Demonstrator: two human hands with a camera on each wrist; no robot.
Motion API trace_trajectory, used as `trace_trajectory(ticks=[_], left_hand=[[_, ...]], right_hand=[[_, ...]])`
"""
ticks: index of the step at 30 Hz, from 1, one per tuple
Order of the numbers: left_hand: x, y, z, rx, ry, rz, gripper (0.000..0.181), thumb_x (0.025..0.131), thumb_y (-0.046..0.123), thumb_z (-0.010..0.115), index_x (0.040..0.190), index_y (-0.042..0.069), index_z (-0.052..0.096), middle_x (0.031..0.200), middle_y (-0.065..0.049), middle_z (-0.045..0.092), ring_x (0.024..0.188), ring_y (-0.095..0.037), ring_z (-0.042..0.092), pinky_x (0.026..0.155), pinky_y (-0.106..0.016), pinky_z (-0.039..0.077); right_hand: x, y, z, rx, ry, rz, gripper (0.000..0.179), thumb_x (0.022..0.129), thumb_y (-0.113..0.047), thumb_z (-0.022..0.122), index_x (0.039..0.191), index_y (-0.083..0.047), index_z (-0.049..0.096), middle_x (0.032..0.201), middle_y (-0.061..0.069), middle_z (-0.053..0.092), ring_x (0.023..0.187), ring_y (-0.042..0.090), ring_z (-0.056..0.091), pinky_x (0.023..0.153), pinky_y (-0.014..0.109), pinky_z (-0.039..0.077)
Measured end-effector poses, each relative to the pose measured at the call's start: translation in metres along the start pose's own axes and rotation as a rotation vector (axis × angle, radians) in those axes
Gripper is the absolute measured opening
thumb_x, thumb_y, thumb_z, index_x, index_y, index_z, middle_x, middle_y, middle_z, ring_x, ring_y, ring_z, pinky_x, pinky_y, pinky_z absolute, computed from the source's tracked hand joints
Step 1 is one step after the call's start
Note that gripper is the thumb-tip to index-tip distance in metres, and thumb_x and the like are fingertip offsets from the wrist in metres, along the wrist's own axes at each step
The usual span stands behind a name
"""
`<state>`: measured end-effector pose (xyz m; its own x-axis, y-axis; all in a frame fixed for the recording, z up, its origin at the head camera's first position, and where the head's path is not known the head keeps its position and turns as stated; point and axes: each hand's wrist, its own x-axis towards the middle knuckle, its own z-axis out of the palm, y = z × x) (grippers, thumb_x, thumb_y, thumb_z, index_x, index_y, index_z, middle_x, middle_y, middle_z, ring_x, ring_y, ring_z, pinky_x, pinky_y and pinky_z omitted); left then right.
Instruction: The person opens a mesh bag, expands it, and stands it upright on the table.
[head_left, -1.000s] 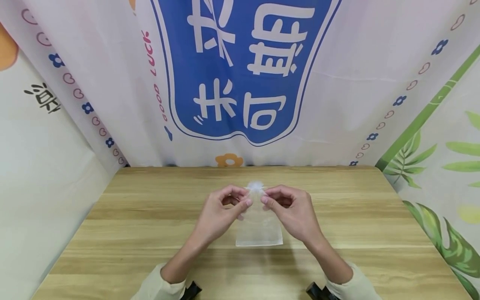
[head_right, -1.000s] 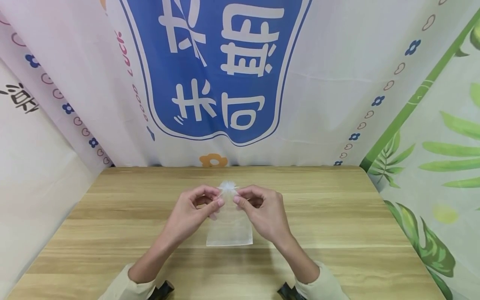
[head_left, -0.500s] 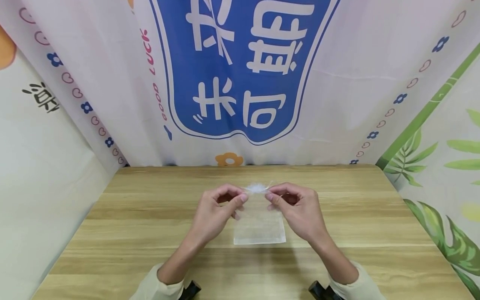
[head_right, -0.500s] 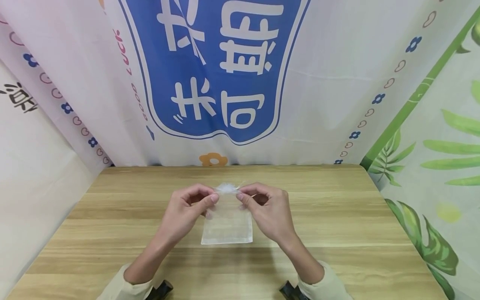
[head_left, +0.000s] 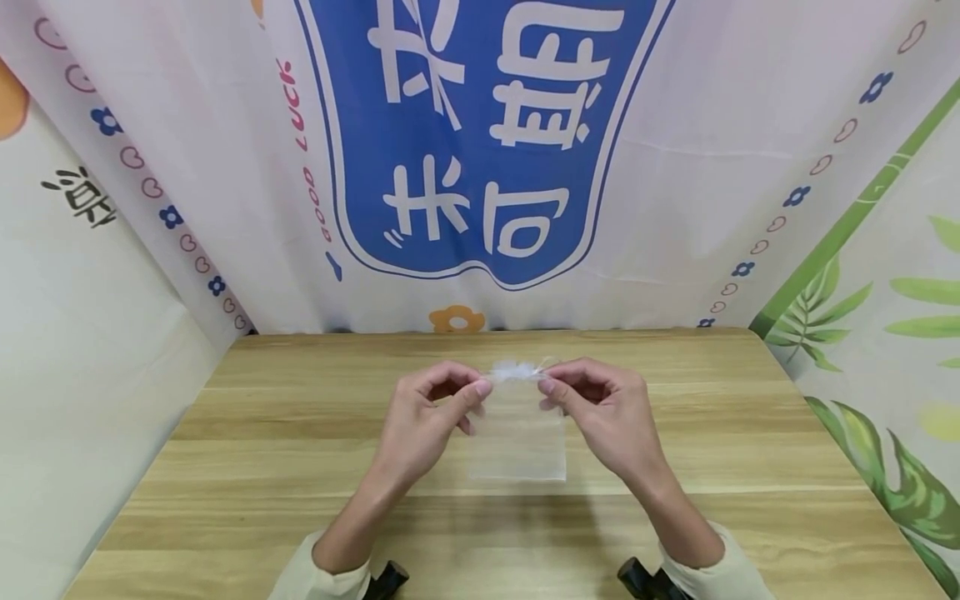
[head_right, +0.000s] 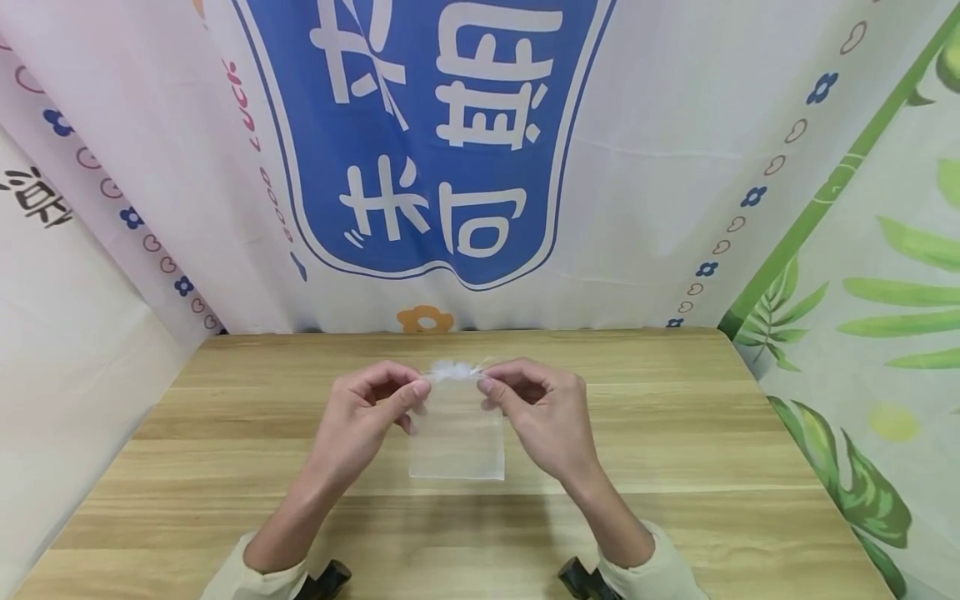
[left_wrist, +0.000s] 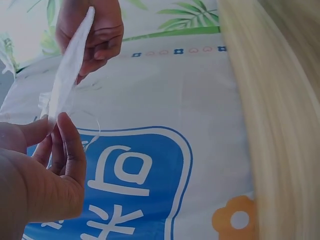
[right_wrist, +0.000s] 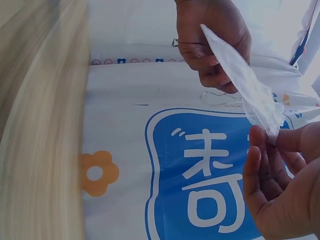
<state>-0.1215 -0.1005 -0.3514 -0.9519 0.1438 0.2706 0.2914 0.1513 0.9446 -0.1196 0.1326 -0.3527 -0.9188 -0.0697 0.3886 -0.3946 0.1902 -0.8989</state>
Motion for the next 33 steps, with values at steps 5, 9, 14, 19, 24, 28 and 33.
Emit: trace_trajectory(ticks=[5,9,14,19,24,28,33], left_hand=[[0.002,0.005,0.001,0.005,0.000,-0.002,0.009,0.100,0.012,0.077,0.102,0.003,0.078,0.093,-0.021,0.071,0.076,-0.018,0.067,0.061,-0.031,0.064],[0.004,0.009,0.000,0.061,-0.024,-0.017,0.012,0.100,0.014,0.078,0.108,0.005,0.078,0.098,-0.017,0.074,0.080,-0.023,0.070,0.063,-0.031,0.065],[0.007,0.014,0.001,0.115,-0.030,-0.004,0.016,0.099,0.016,0.079,0.113,0.008,0.078,0.097,-0.011,0.076,0.080,-0.024,0.070,0.063,-0.027,0.063],[0.009,0.016,0.004,0.134,-0.021,0.054,0.011,0.099,0.015,0.079,0.107,0.007,0.078,0.090,-0.009,0.075,0.074,-0.018,0.067,0.058,-0.024,0.060],[0.009,0.015,0.004,0.166,-0.036,0.088,0.007,0.098,0.012,0.079,0.105,0.008,0.078,0.088,-0.007,0.075,0.073,-0.016,0.066,0.059,-0.024,0.061],[0.009,0.015,0.004,0.192,-0.056,0.113,0.006,0.099,0.011,0.078,0.104,0.009,0.078,0.087,-0.006,0.075,0.073,-0.014,0.066,0.060,-0.025,0.061],[0.010,0.014,0.003,0.144,-0.057,0.131,0.005,0.099,0.009,0.077,0.103,0.006,0.078,0.087,-0.009,0.076,0.074,-0.018,0.069,0.060,-0.030,0.064]], right_hand=[[0.001,-0.003,-0.003,-0.004,-0.002,0.006,0.007,0.096,-0.004,0.080,0.103,-0.003,0.081,0.094,0.013,0.080,0.073,0.017,0.077,0.060,0.023,0.058],[0.004,-0.004,-0.007,-0.032,-0.024,0.017,0.008,0.098,-0.008,0.078,0.106,-0.005,0.080,0.092,0.014,0.079,0.073,0.013,0.077,0.063,0.025,0.060],[0.007,-0.008,-0.008,-0.052,-0.058,0.033,0.012,0.098,-0.009,0.078,0.108,-0.003,0.079,0.090,0.014,0.079,0.074,0.013,0.076,0.063,0.025,0.060],[0.009,-0.013,-0.005,-0.081,-0.079,0.007,0.017,0.099,-0.011,0.079,0.113,-0.002,0.079,0.091,0.013,0.080,0.077,0.010,0.076,0.067,0.023,0.062],[0.011,-0.015,-0.002,-0.120,-0.073,-0.028,0.014,0.099,-0.013,0.079,0.110,-0.006,0.080,0.088,0.009,0.080,0.075,0.010,0.075,0.067,0.025,0.063],[0.011,-0.014,-0.002,-0.131,-0.083,-0.043,0.011,0.098,-0.012,0.079,0.107,-0.007,0.080,0.086,0.006,0.079,0.072,0.011,0.075,0.064,0.026,0.063],[0.011,-0.013,-0.001,-0.116,-0.082,-0.046,0.008,0.098,-0.010,0.079,0.105,-0.008,0.080,0.088,0.005,0.080,0.071,0.013,0.076,0.062,0.027,0.062]])
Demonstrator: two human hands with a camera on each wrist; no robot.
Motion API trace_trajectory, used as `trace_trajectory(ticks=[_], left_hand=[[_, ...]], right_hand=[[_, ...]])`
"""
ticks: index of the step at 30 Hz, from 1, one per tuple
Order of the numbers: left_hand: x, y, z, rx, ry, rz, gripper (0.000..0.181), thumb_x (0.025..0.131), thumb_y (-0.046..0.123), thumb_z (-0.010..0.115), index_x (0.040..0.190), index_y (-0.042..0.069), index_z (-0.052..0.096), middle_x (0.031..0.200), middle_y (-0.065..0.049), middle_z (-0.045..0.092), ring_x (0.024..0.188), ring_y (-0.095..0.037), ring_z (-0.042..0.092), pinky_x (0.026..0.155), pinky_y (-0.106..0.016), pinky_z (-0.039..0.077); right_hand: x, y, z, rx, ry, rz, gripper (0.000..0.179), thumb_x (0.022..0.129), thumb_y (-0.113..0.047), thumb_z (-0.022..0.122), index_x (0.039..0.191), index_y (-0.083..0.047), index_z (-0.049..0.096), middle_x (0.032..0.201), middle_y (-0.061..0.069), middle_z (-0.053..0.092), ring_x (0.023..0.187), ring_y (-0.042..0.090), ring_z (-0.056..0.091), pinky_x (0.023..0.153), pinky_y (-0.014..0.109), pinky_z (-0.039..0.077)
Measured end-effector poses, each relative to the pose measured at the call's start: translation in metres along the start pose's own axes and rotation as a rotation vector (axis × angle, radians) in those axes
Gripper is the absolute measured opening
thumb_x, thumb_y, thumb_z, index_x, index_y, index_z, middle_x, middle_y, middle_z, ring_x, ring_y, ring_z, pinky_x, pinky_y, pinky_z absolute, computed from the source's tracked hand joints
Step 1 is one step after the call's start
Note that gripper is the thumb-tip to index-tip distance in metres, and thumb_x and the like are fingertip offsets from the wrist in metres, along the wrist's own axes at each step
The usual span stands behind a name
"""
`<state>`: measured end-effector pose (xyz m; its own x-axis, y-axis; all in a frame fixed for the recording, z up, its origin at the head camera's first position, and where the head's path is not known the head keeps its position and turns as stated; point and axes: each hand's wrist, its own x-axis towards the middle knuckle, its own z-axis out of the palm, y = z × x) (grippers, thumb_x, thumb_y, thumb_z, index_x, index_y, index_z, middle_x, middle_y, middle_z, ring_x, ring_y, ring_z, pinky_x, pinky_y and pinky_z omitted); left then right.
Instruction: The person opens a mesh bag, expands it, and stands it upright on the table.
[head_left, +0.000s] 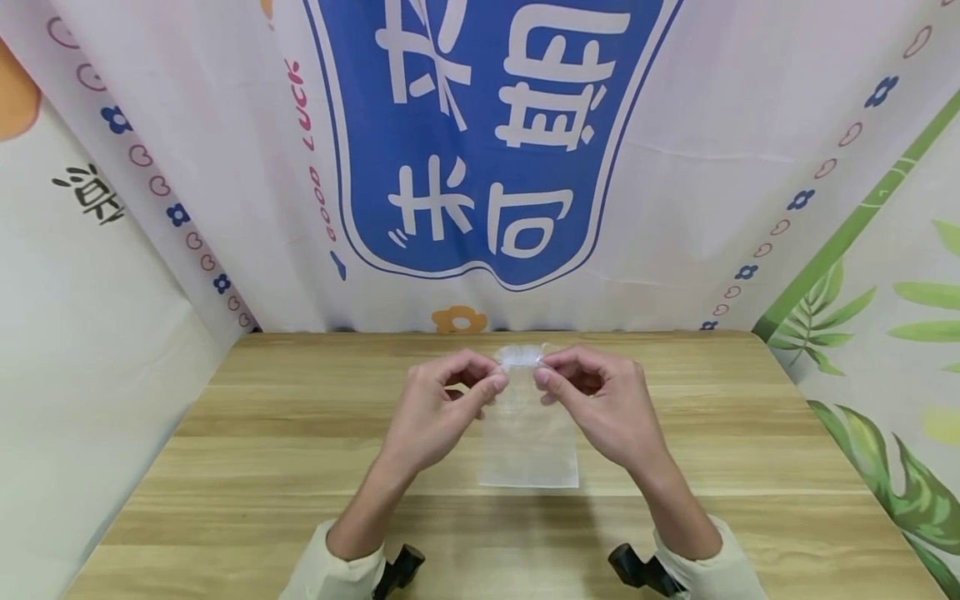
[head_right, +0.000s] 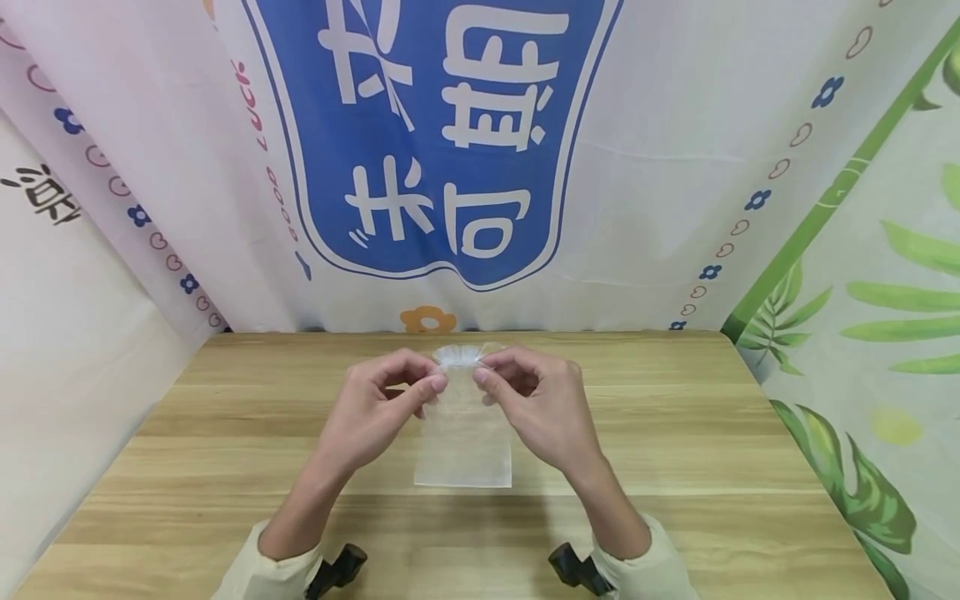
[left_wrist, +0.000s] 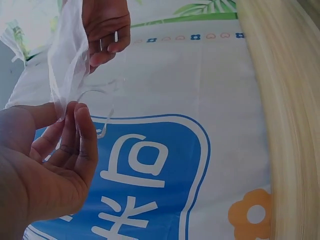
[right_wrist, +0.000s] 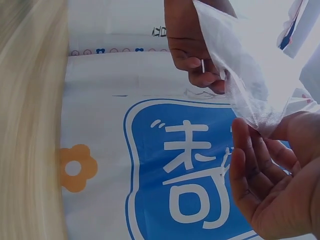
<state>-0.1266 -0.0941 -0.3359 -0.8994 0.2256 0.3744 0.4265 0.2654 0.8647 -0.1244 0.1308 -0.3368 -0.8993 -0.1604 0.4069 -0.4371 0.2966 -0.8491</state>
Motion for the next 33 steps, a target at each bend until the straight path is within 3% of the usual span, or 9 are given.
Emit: trace_trajectory(ticks=[5,16,33], left_hand=[[0.001,-0.002,-0.001,-0.033,0.012,0.002,0.005,0.098,0.007,0.077,0.102,0.003,0.078,0.088,-0.015,0.076,0.073,-0.022,0.070,0.059,-0.030,0.064],[0.003,-0.006,-0.001,-0.032,0.038,-0.027,0.006,0.097,0.008,0.079,0.102,0.005,0.078,0.086,-0.013,0.077,0.069,-0.025,0.070,0.055,-0.032,0.063],[0.009,-0.018,0.008,0.011,0.047,-0.007,0.013,0.097,0.013,0.081,0.108,0.007,0.077,0.088,-0.009,0.077,0.071,-0.015,0.069,0.055,-0.027,0.062]], right_hand=[[0.000,0.003,0.002,0.020,0.013,0.008,0.007,0.098,-0.010,0.079,0.103,-0.006,0.081,0.088,0.011,0.079,0.069,0.013,0.075,0.059,0.026,0.060],[0.004,0.009,0.006,0.052,0.055,-0.001,0.005,0.097,-0.008,0.079,0.100,-0.003,0.081,0.085,0.014,0.078,0.068,0.010,0.074,0.060,0.025,0.061],[0.010,0.022,0.007,0.006,0.007,0.024,0.010,0.099,-0.011,0.077,0.105,-0.002,0.079,0.088,0.012,0.080,0.069,0.011,0.075,0.062,0.025,0.062]])
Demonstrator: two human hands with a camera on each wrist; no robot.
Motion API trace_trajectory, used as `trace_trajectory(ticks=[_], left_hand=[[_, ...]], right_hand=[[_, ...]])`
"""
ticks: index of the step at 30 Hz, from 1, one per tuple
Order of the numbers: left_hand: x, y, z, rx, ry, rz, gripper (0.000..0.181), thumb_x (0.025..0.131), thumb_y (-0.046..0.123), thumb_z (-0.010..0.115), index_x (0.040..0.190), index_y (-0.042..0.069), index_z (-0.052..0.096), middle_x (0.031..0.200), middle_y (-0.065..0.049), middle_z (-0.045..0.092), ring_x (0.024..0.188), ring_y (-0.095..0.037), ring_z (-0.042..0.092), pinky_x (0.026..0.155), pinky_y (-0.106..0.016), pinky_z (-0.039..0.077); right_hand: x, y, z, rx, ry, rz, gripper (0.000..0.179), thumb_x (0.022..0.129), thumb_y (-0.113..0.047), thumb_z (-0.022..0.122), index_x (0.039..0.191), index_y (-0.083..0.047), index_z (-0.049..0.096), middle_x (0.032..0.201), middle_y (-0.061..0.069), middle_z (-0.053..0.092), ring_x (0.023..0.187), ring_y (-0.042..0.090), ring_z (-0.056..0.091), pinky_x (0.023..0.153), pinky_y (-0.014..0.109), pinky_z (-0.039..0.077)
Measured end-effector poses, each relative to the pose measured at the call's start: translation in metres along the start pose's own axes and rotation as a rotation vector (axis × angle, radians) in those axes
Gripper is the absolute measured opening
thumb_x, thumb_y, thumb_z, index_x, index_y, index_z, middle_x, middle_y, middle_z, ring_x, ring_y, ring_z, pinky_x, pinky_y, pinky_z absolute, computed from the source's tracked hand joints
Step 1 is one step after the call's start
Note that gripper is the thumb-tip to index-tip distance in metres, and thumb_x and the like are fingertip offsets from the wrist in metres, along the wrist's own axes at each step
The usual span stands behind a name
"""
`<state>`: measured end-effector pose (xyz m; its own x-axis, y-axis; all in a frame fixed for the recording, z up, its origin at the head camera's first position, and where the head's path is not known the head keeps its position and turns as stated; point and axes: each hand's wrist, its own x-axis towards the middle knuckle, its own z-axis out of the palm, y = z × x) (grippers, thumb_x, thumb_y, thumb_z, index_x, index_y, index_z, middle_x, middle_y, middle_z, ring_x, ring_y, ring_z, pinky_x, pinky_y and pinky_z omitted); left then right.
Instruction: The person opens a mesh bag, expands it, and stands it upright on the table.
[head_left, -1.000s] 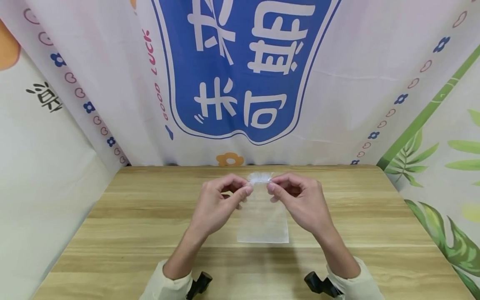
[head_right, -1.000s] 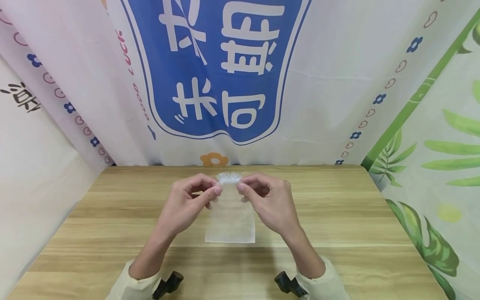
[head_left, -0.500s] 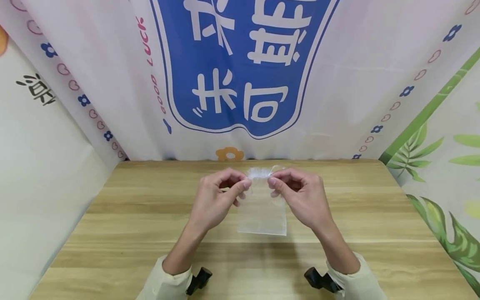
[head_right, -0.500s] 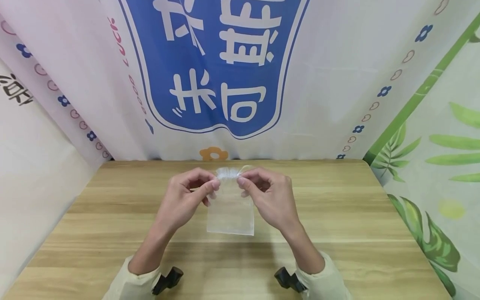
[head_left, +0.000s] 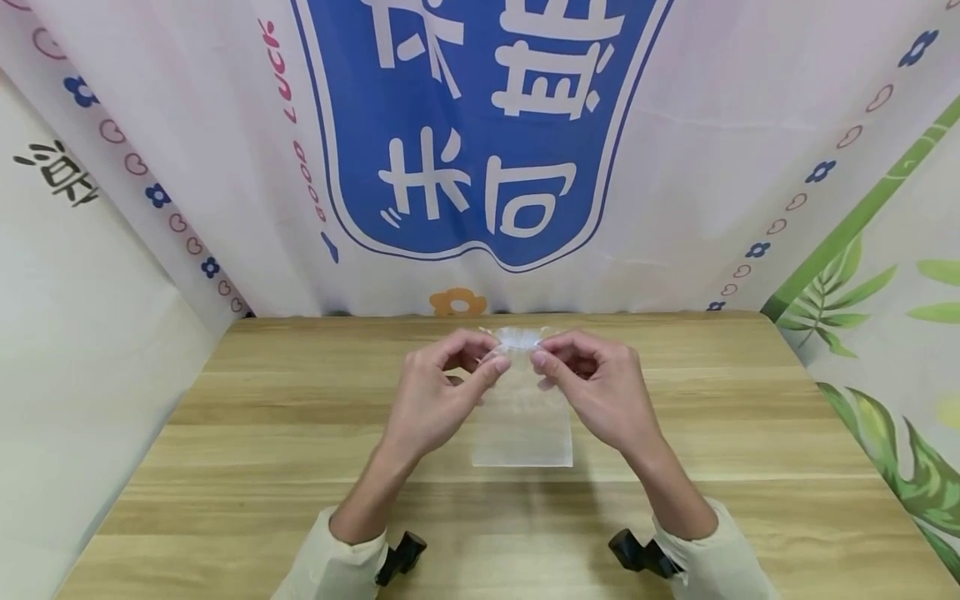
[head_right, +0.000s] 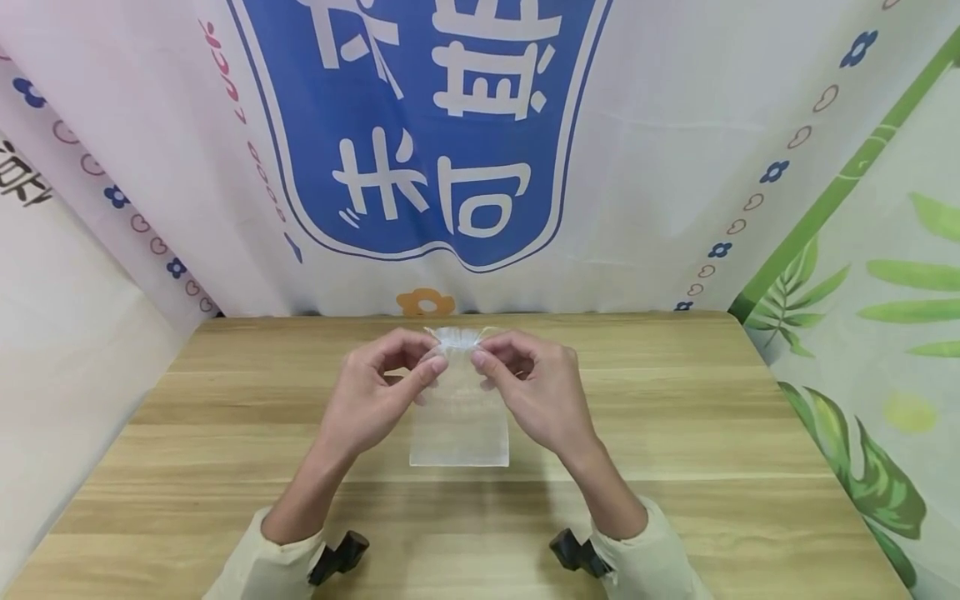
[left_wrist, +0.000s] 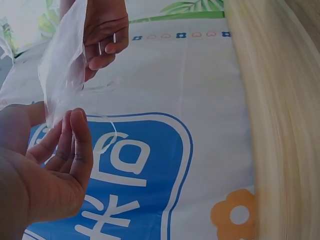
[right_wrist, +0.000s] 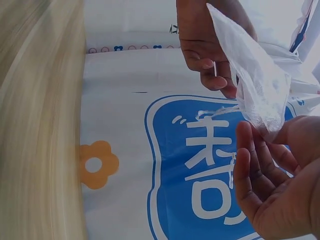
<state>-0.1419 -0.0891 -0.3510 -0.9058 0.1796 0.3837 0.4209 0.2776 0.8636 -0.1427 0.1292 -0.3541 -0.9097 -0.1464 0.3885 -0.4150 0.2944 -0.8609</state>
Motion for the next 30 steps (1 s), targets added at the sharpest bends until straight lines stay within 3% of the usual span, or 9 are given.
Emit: trace_trajectory(ticks=[10,17,20,30], left_hand=[[0.0020,-0.0004,0.0000,-0.048,0.020,0.000,0.005,0.099,0.008,0.077,0.101,0.003,0.075,0.086,-0.017,0.073,0.072,-0.031,0.069,0.056,-0.030,0.063],[0.0026,-0.0021,-0.0017,-0.069,0.045,-0.004,0.005,0.099,0.008,0.077,0.100,0.003,0.075,0.086,-0.014,0.072,0.070,-0.016,0.068,0.054,-0.033,0.063],[0.0031,-0.0013,-0.0034,-0.077,0.055,-0.009,0.005,0.099,0.007,0.077,0.100,0.003,0.075,0.085,-0.013,0.071,0.070,-0.019,0.069,0.053,-0.034,0.062],[0.0025,-0.0010,-0.0066,0.013,0.020,-0.014,0.015,0.099,0.013,0.078,0.112,0.006,0.077,0.093,-0.012,0.076,0.076,-0.029,0.070,0.057,-0.029,0.063]], right_hand=[[-0.0002,-0.0021,0.0030,0.026,0.068,-0.030,0.007,0.098,-0.009,0.078,0.100,-0.003,0.080,0.086,0.013,0.077,0.066,0.009,0.072,0.056,0.023,0.057],[0.0003,-0.0021,0.0026,0.059,0.111,-0.027,0.004,0.098,-0.006,0.077,0.099,-0.002,0.079,0.085,0.014,0.076,0.065,0.011,0.072,0.057,0.023,0.057],[0.0008,-0.0018,0.0022,0.067,0.118,-0.024,0.004,0.098,-0.006,0.077,0.099,-0.003,0.079,0.085,0.014,0.076,0.065,0.011,0.072,0.057,0.023,0.058],[0.0005,-0.0007,-0.0014,0.013,0.070,-0.026,0.008,0.100,-0.011,0.076,0.103,-0.004,0.078,0.086,0.014,0.077,0.071,0.008,0.072,0.057,0.019,0.053]])
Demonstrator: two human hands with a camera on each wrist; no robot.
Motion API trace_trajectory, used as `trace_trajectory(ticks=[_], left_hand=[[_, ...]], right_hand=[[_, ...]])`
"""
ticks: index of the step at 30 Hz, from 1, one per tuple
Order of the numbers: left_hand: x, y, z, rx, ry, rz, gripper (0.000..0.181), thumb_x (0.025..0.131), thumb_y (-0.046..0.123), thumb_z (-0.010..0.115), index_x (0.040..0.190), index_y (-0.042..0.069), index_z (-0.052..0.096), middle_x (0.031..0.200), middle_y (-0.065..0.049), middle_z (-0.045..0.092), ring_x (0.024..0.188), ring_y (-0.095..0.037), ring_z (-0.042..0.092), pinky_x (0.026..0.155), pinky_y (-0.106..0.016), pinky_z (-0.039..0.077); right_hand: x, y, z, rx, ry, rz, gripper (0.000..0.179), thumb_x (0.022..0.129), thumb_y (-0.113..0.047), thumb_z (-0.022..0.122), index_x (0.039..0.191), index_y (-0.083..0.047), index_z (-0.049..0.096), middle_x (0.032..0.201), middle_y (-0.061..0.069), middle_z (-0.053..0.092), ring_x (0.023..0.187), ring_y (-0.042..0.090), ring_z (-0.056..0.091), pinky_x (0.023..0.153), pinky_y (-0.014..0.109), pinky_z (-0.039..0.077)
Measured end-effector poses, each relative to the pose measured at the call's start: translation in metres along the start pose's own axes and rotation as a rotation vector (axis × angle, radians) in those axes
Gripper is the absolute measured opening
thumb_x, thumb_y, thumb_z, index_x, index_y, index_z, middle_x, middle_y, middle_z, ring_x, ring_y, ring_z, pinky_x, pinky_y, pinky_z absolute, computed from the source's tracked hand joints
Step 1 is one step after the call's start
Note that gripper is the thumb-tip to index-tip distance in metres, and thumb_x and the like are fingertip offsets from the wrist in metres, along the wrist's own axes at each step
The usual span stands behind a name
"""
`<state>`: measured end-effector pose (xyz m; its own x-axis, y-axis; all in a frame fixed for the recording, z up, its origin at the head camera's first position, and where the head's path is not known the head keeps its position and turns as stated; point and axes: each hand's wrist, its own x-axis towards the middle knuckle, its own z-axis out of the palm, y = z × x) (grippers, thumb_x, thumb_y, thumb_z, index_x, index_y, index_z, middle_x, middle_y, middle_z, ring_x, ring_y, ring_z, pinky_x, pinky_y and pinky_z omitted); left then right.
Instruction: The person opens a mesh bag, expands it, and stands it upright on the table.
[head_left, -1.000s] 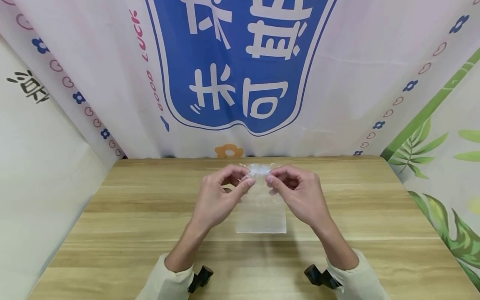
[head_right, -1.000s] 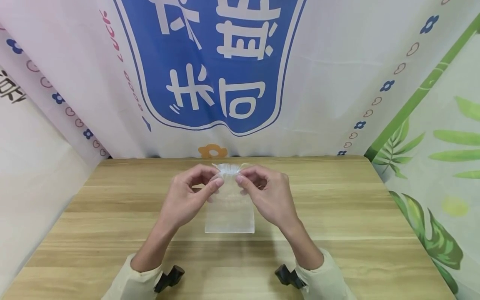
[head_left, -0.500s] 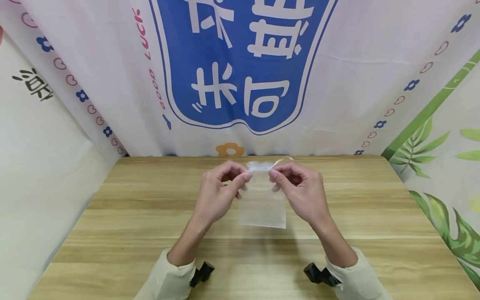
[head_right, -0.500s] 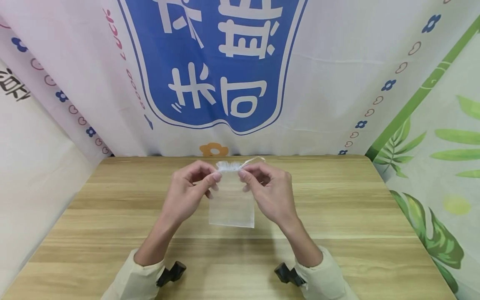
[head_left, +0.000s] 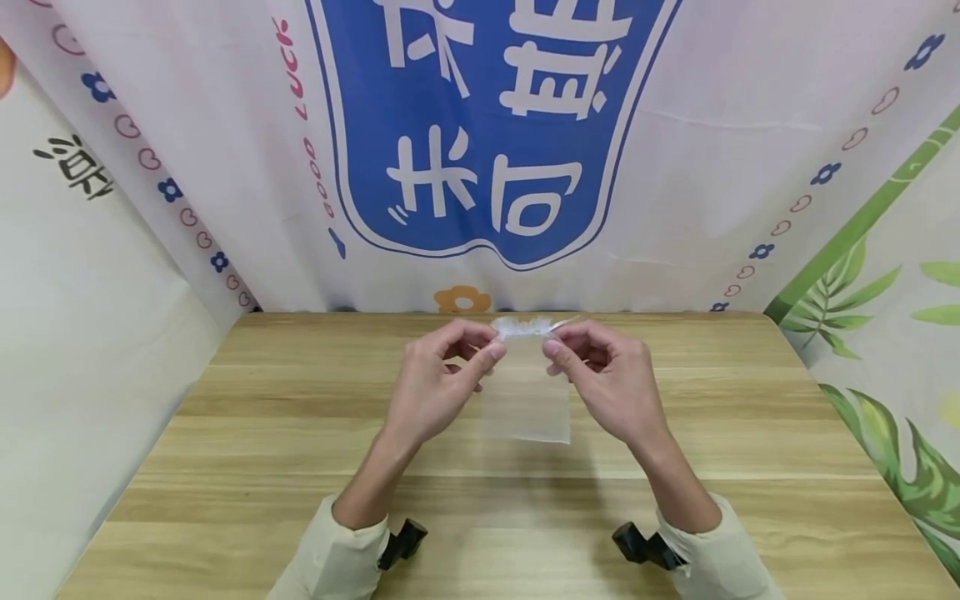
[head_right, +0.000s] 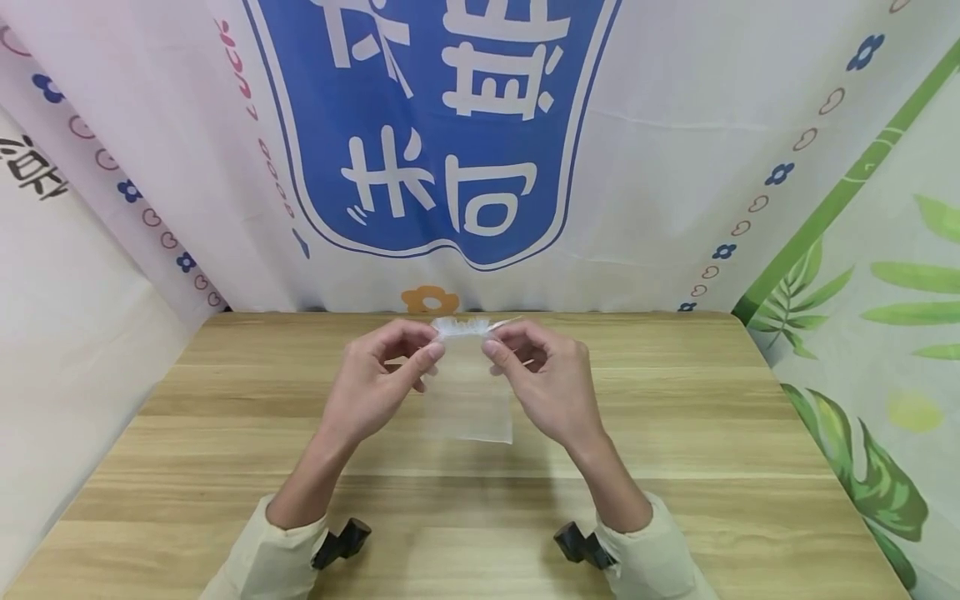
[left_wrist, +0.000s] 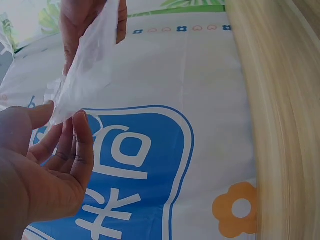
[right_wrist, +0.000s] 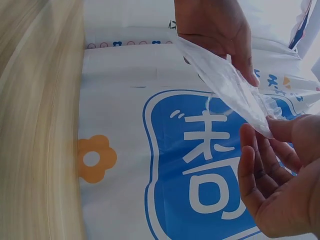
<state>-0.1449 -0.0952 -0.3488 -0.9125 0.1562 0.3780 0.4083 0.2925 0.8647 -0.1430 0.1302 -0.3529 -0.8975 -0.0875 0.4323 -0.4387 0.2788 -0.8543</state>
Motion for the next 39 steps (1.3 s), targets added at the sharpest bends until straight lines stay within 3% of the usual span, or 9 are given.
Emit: trace_trajectory(ticks=[5,11,27,39], left_hand=[[0.0004,0.0003,-0.0001,0.034,-0.027,0.023,0.016,0.100,0.014,0.078,0.112,0.005,0.078,0.090,-0.010,0.076,0.075,-0.030,0.070,0.056,-0.026,0.061],[0.0003,-0.0001,0.0009,0.063,-0.044,0.044,0.009,0.099,0.014,0.079,0.104,0.007,0.080,0.085,-0.007,0.074,0.072,-0.015,0.066,0.057,-0.025,0.060],[0.0008,-0.0005,-0.0009,0.069,0.045,0.068,0.006,0.096,0.012,0.082,0.095,0.006,0.080,0.082,-0.007,0.072,0.069,-0.017,0.063,0.056,-0.024,0.059],[0.0025,-0.0016,-0.0030,0.092,0.061,0.108,0.007,0.094,0.012,0.083,0.099,0.007,0.080,0.089,-0.006,0.076,0.075,-0.016,0.066,0.058,-0.027,0.061]], right_hand=[[-0.0003,-0.0001,-0.0008,-0.014,-0.025,0.007,0.009,0.099,-0.012,0.078,0.105,-0.005,0.078,0.087,0.013,0.078,0.073,0.008,0.073,0.059,0.019,0.055],[-0.0002,0.0009,0.0002,-0.029,-0.043,0.010,0.010,0.098,-0.011,0.079,0.105,-0.004,0.078,0.089,0.016,0.079,0.074,0.008,0.074,0.063,0.021,0.060],[-0.0002,-0.0004,0.0003,0.007,0.029,-0.003,0.006,0.095,-0.007,0.081,0.096,-0.001,0.080,0.085,0.013,0.077,0.068,0.015,0.072,0.054,0.021,0.053],[0.0017,-0.0001,-0.0018,0.052,0.021,0.031,0.004,0.096,-0.006,0.080,0.097,-0.002,0.079,0.085,0.015,0.077,0.067,0.011,0.072,0.061,0.022,0.059]])
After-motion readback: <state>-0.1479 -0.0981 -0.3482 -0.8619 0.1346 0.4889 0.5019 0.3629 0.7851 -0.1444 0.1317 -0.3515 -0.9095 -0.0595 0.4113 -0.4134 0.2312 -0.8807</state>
